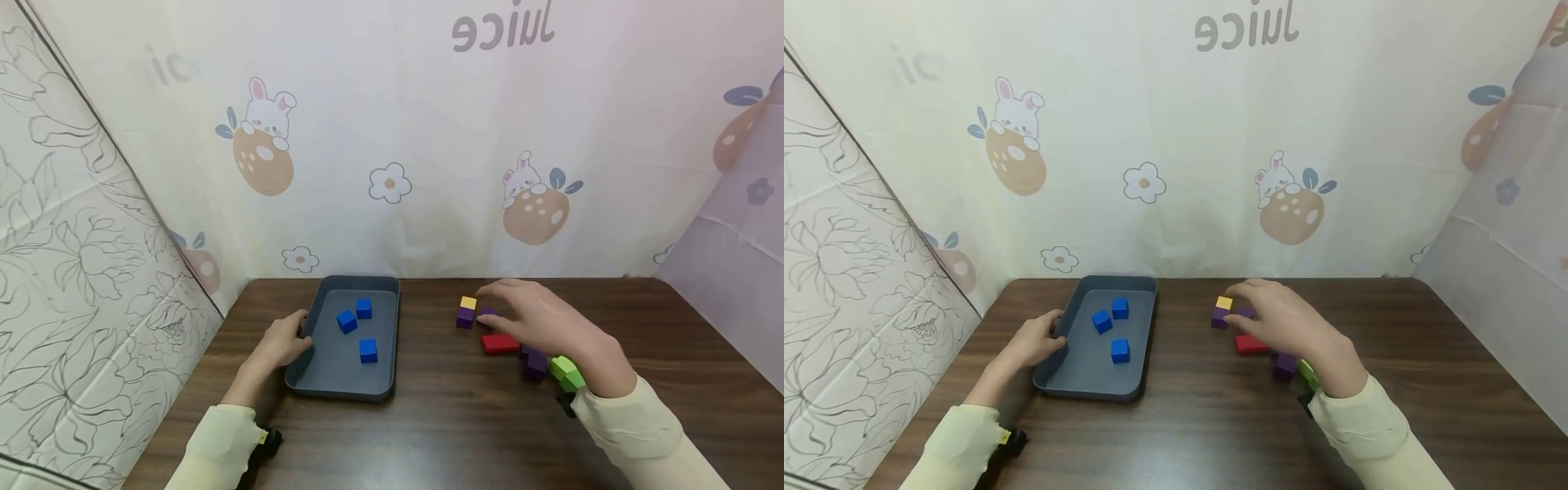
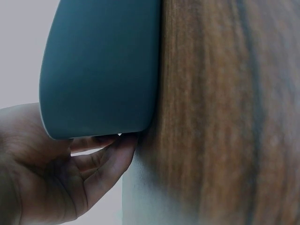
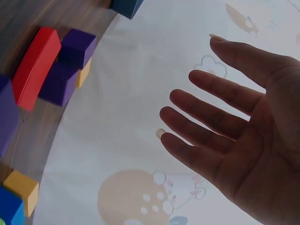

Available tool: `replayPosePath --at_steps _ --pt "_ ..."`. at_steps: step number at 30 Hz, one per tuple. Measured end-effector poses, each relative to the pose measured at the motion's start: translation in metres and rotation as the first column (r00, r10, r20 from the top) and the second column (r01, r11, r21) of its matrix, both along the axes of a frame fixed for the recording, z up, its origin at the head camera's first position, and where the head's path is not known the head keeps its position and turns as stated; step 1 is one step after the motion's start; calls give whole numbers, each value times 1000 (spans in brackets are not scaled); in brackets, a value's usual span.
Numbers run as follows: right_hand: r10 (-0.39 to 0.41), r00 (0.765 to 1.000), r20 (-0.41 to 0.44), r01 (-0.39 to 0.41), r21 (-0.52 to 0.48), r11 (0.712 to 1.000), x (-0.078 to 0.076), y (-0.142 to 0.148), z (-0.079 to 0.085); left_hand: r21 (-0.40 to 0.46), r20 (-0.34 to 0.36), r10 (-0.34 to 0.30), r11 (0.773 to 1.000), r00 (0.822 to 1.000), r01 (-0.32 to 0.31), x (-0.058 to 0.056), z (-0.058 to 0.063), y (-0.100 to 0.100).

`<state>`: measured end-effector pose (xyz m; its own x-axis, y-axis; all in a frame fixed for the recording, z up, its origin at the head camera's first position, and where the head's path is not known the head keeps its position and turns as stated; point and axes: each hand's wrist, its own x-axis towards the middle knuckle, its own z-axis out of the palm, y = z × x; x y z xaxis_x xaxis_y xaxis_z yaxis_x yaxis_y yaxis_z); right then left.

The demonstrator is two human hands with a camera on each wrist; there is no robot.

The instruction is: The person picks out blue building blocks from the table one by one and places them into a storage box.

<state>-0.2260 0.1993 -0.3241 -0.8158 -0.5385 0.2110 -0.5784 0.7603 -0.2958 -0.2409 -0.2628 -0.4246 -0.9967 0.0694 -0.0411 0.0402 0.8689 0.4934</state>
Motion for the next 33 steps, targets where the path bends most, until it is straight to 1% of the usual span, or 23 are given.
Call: replayPosePath --at_steps 9,14,21,25,33 --pt "-32 999 -24 33 17 999 -3 27 1 -5 -1 -7 1000 1000 7 -1 2 -1" --pt "-64 998 4 64 31 997 -3 42 3 -5 -2 -10 1000 1000 10 -2 2 0" --pt "-121 990 74 116 61 991 -4 58 6 1 -10 -23 1000 1000 23 -2 2 2" --pt "-159 983 91 152 78 985 -10 67 4 -3 -12 -27 1000 1000 27 -2 1 2" --pt "-207 975 82 195 134 972 -29 89 -9 -9 2 -5 1000 1000 5 -1 -1 -1"
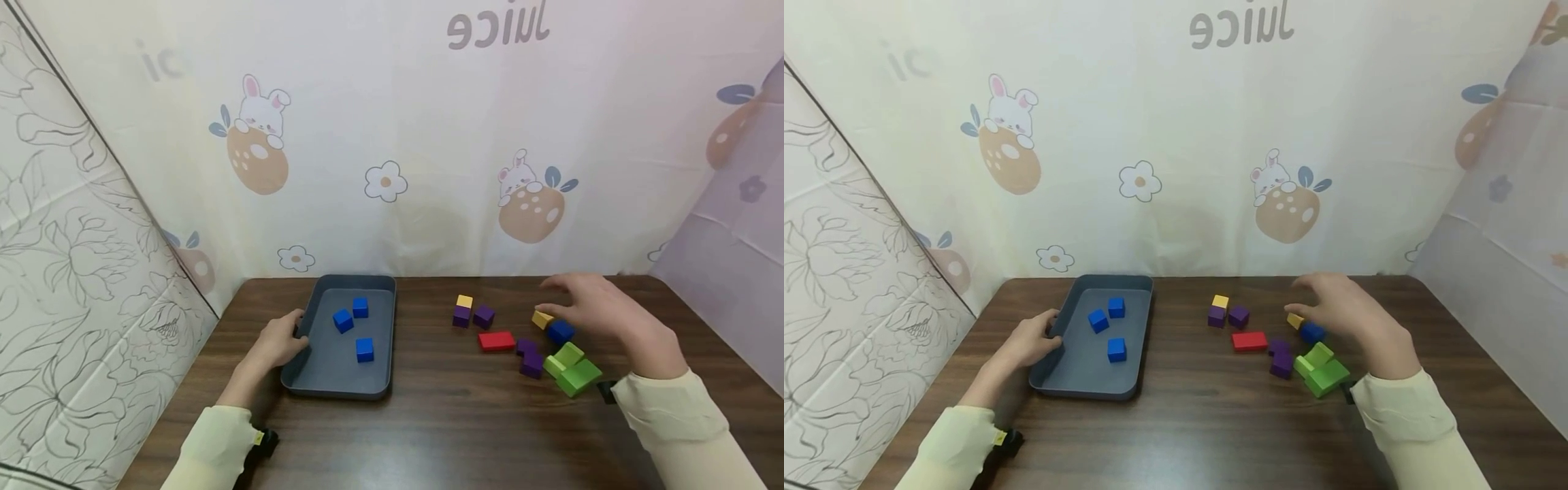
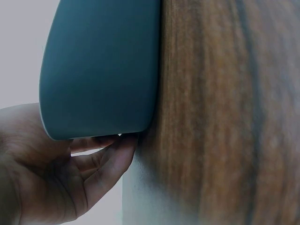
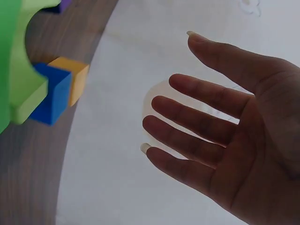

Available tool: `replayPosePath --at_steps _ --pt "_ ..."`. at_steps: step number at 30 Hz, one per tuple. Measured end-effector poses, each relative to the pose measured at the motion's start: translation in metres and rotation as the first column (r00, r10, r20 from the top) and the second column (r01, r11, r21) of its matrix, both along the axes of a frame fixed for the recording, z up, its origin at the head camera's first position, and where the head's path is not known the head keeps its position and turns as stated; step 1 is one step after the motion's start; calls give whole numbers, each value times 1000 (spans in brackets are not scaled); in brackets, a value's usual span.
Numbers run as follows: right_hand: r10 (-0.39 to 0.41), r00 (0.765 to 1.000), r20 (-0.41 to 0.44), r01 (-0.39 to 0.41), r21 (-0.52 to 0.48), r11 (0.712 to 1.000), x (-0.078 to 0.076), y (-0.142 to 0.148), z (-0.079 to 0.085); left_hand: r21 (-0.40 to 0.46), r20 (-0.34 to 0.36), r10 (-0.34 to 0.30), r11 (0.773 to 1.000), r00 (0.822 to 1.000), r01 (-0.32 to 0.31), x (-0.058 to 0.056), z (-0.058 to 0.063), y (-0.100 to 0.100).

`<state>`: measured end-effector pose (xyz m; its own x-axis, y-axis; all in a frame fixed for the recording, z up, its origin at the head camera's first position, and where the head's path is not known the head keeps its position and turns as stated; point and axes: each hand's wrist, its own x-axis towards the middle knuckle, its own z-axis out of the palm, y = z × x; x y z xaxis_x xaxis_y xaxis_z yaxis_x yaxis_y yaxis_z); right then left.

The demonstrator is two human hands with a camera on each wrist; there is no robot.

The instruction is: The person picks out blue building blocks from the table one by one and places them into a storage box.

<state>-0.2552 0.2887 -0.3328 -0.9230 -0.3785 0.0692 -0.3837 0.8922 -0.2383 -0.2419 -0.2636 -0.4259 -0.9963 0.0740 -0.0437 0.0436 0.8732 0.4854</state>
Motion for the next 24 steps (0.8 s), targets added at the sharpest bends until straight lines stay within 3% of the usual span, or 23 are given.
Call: replayPosePath --at_steps 16,24 --pt "-51 998 45 52 -21 998 -11 37 -16 8 -6 -39 999 999 39 -2 1 3" --pt "-36 997 72 38 -25 999 -11 48 -30 3 1 -46 999 999 46 -1 -3 -2"
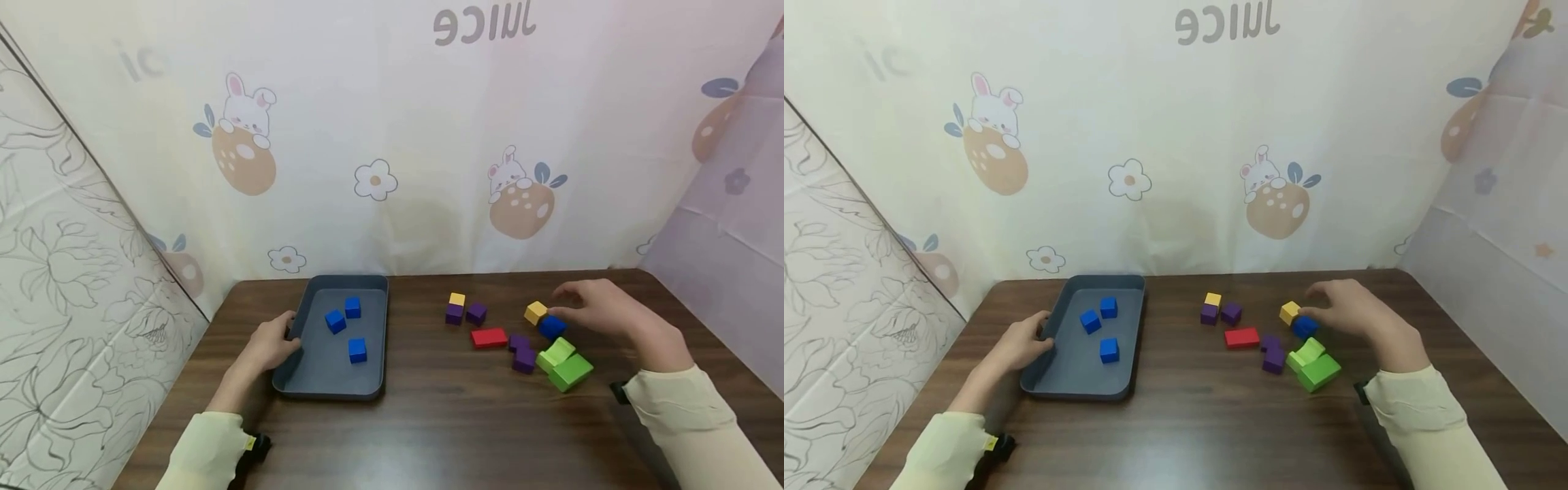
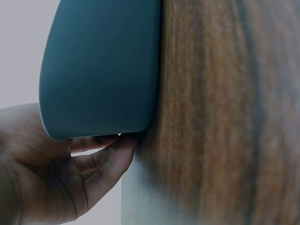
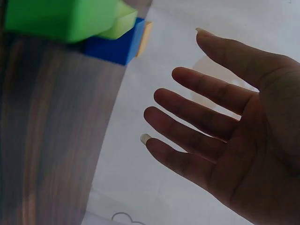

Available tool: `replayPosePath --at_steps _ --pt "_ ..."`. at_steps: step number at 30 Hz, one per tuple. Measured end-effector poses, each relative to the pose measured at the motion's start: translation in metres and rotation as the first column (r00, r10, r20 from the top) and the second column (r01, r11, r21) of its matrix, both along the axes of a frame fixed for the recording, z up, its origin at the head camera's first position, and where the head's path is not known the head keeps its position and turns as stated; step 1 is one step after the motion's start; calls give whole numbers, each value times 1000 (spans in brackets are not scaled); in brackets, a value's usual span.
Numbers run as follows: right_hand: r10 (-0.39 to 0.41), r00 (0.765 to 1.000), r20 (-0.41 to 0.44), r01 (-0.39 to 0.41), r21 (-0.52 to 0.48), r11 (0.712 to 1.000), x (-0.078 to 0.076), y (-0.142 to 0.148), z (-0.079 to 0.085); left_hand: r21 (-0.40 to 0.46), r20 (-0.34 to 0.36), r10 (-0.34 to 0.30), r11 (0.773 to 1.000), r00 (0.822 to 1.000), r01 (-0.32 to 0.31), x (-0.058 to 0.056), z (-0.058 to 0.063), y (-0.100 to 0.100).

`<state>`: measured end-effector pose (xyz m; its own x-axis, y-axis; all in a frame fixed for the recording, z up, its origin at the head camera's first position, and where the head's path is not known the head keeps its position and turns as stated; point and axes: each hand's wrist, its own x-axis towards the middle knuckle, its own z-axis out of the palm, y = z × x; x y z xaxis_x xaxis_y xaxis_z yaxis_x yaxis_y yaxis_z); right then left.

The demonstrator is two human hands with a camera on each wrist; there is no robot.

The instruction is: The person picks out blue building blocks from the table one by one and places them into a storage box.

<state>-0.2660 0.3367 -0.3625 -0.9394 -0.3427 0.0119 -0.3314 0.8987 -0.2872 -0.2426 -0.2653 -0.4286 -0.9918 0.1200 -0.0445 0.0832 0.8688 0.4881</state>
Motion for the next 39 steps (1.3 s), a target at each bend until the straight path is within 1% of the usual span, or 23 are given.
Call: replayPosePath --at_steps 6,10,15,22,27,31,39 --pt "-17 999 39 16 21 1000 1 8 -10 20 10 4 1000 1000 -5 1 -3 1" --pt "-7 996 88 3 43 999 -1 10 -15 25 15 16 1000 1000 -17 2 -2 3" --pt "12 993 119 -19 61 998 -3 10 -20 15 5 9 1000 1000 -9 2 0 4" --pt "14 991 131 -22 64 998 -6 8 -27 10 6 6 1000 1000 -6 1 1 3" --pt "3 991 134 -13 68 998 -8 9 -23 13 5 14 1000 1000 -14 -1 1 2" --pt "-7 993 121 -4 90 996 -11 11 -22 12 4 20 1000 1000 -20 -1 2 1" --pt "-32 995 96 22 107 994 -13 14 -21 9 5 27 1000 1000 -27 0 2 1"
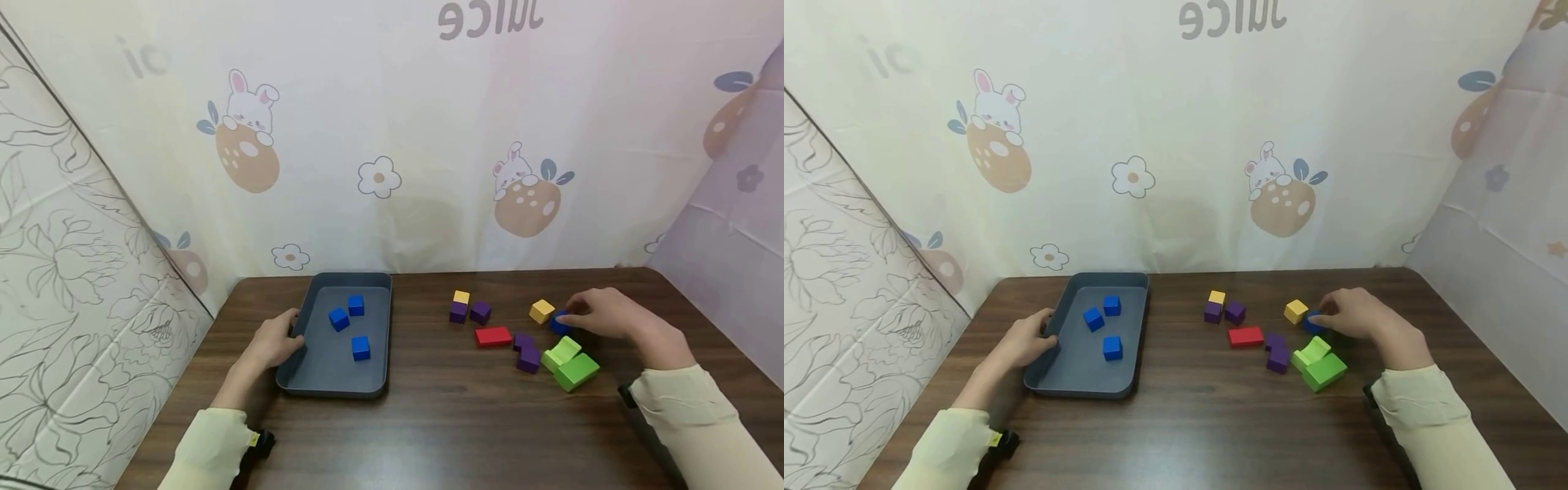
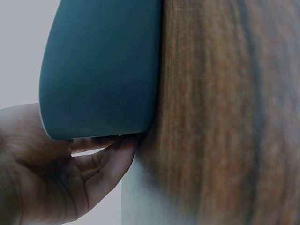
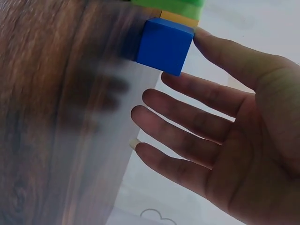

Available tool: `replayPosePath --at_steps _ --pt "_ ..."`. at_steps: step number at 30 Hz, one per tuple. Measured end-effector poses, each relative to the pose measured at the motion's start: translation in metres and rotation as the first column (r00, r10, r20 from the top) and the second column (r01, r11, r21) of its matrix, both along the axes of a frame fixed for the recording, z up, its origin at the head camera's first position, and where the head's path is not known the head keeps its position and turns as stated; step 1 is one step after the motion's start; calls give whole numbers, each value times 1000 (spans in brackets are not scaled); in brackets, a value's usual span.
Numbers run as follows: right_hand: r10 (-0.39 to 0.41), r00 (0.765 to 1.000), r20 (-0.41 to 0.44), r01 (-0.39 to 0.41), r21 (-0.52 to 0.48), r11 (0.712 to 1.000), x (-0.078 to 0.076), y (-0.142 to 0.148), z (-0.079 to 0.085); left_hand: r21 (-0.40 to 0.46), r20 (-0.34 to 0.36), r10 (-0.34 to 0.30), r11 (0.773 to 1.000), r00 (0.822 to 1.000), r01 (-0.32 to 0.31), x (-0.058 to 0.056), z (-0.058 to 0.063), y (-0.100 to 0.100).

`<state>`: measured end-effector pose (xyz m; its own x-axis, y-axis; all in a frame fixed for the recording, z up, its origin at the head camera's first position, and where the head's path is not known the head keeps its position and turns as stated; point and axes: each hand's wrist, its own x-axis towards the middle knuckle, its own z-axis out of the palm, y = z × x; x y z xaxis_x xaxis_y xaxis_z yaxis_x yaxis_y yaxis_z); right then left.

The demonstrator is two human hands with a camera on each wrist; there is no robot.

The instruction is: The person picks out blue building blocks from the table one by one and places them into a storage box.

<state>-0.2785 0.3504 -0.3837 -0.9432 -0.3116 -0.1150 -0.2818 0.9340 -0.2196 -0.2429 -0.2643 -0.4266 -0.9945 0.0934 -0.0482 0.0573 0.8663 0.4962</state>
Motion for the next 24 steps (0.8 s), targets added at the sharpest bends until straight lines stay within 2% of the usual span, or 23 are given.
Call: replayPosePath --at_steps 11,18,24 --pt "-17 998 -61 15 -22 1000 -2 6 -3 2 -5 5 1000 1000 -5 0 -1 -1" --pt "-14 998 -59 11 -37 999 -4 4 -7 1 -3 8 1000 1000 -8 1 0 -1" --pt "23 997 -78 -28 -63 998 -7 2 -13 4 -1 1 1000 1000 -1 1 0 0"
